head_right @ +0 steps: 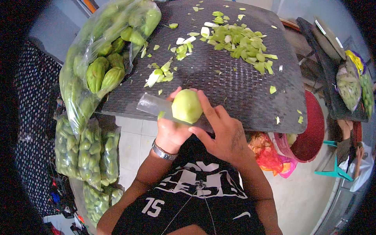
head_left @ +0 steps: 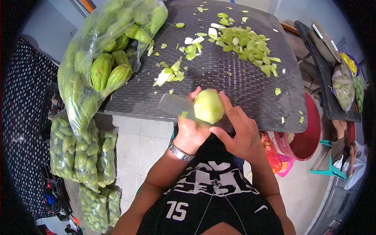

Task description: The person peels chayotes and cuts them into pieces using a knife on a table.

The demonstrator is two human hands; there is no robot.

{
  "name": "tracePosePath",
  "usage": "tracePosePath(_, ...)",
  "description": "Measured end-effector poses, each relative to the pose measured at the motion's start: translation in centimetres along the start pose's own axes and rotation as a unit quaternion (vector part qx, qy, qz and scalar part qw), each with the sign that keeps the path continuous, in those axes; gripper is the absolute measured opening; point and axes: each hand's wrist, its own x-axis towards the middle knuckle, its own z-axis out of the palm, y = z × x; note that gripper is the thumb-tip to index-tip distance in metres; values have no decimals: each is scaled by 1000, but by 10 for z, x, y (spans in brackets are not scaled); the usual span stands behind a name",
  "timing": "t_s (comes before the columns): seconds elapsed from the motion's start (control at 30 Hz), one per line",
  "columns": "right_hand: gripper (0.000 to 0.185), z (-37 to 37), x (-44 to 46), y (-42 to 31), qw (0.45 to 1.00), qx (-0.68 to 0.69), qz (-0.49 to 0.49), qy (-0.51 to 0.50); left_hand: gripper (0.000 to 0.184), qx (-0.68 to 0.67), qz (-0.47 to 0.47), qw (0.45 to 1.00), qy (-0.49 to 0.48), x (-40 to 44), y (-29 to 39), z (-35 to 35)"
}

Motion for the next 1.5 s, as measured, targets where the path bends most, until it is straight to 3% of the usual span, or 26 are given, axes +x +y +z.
tracePosePath(0.07, 85, -1, -1, 0, 1000, 4, -6, -2, 38, -22, 3, 999, -47, 0, -3, -3)
tracePosePath(0.17, 83, 1, 1, 4, 1000, 19, -18, 9, 34, 23, 69, 997, -12, -6, -11, 0)
tracePosePath(0.23, 81, 3, -1, 6, 999, 38, -24, 22, 31, 204, 226, 952, -38, -9, -27, 4)
tracePosePath(0.3, 81, 4, -1, 6, 997, 63, -23, 28, 29, 280, 266, 922, -2, -9, -31, 12)
tracePosePath(0.37, 80, 4, -2, 7, 996, 81, -19, 32, 27, 254, 198, 942, 98, -9, -29, 18)
tracePosePath(0.53, 77, 7, -5, 8, 994, 93, -9, 58, 33, 511, 288, 799, 134, -3, -43, 13)
tracePosePath(0.6, 74, 10, -7, 7, 990, 122, 30, 59, 37, 462, 282, 827, 155, 1, -46, 12)
tracePosePath(0.67, 73, 13, -8, 7, 987, 138, 60, 56, 41, 309, 226, 908, 172, 5, -46, 19)
tracePosePath(0.77, 73, 10, -7, 8, 989, 115, 78, 42, 54, 375, 204, 891, 154, 4, -35, 19)
tracePosePath(0.87, 75, 3, -5, 1, 995, 74, 64, 16, 75, 133, 80, 985, 73, 2, -9, 12)
tracePosePath(0.9, 76, 0, -4, 0, 996, 76, 45, 8, 90, 139, 93, 983, 77, 3, -8, 9)
tracePosePath(1.0, 77, -2, 3, 0, 996, 93, 3, 14, 94, 120, 186, 975, 18, -4, -20, 17)
tracePosePath(1.07, 77, -3, 0, -1, 995, 99, 3, 9, 62, 189, 218, 957, 19, -10, -26, 20)
tracePosePath(1.13, 76, -7, 0, -3, 995, 96, 14, -12, 49, 389, 227, 891, 56, -14, -22, 23)
tracePosePath(1.2, 76, 1, -6, 0, 996, 86, 21, -12, 47, 361, 212, 898, 139, -15, -23, 27)
tracePosePath(1.43, 70, 12, -4, 10, 999, 29, 20, 26, 37, 389, 309, 851, 170, 6, -42, 25)
tracePosePath(1.5, 68, 19, -4, 14, 999, 8, 19, 43, 38, 415, 290, 849, 150, 8, -38, 22)
